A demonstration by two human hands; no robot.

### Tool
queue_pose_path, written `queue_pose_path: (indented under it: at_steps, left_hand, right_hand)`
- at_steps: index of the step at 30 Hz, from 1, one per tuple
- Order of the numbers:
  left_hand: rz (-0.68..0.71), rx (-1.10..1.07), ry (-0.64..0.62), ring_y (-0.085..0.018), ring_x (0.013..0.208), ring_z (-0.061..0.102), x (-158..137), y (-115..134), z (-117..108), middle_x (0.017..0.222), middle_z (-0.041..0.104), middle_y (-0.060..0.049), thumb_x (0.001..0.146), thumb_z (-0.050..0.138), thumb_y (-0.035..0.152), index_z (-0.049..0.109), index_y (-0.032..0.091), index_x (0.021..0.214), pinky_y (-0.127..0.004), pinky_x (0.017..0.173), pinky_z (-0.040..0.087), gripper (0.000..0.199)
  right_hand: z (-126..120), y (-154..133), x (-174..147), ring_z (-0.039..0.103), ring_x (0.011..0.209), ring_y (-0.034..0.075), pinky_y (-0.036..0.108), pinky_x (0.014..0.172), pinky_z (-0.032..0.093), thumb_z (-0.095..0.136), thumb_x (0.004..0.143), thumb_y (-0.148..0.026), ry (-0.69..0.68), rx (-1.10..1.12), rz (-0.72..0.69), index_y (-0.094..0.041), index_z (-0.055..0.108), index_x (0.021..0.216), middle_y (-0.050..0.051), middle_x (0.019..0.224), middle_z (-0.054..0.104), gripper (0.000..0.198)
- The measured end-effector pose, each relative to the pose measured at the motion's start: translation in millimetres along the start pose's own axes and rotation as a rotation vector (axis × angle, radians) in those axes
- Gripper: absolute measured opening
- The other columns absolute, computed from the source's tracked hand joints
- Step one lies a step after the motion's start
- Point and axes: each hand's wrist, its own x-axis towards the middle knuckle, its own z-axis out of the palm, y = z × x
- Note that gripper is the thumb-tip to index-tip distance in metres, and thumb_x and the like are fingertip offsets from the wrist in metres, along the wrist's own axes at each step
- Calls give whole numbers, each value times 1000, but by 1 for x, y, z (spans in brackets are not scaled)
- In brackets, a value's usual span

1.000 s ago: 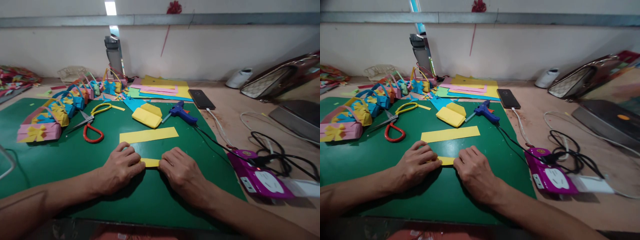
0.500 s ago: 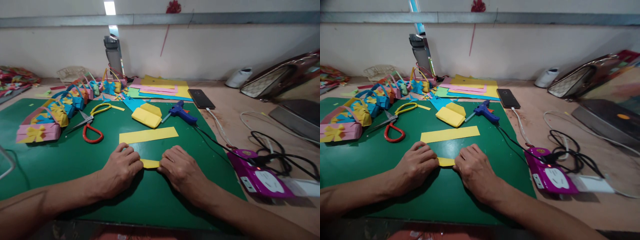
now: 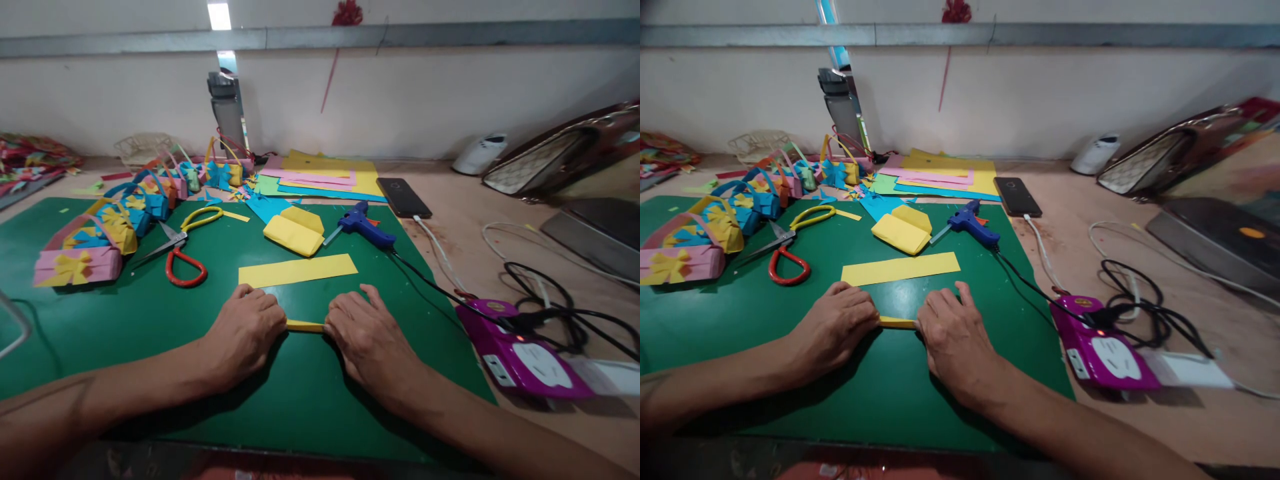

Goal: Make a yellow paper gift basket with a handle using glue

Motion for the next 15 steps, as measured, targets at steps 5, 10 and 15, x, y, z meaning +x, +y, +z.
queue_pose_path:
  at_steps: [5, 10, 15]
  left_hand:
    - [-44, -45, -33, -14, 62, 47, 4, -1, -2, 64, 54, 0, 91, 39, 19, 55, 16, 68, -31, 65, 30, 28]
    - [108, 68, 192, -15, 64, 43, 3, -4, 0, 65, 55, -2, 90, 40, 16, 57, 17, 66, -34, 71, 32, 29]
    - [185, 131, 174, -16, 63, 39, 0, -4, 3, 63, 54, -2, 90, 35, 12, 58, 16, 66, -35, 72, 33, 33]
  right_hand:
    - [-1, 1, 1, 45, 71, 17, 39, 83, 30, 42, 87, -14, 8, 21, 11, -16, 55, 68, 4, 73, 55, 23]
    - [0, 4, 1, 47, 74, 18, 44, 89, 28, 37, 89, -11, 131, -22, -51, -16, 56, 68, 5, 76, 57, 29]
    - [0, 2, -1, 46, 74, 17, 44, 90, 29, 38, 88, -10, 117, -27, -72, -17, 57, 68, 5, 77, 57, 29]
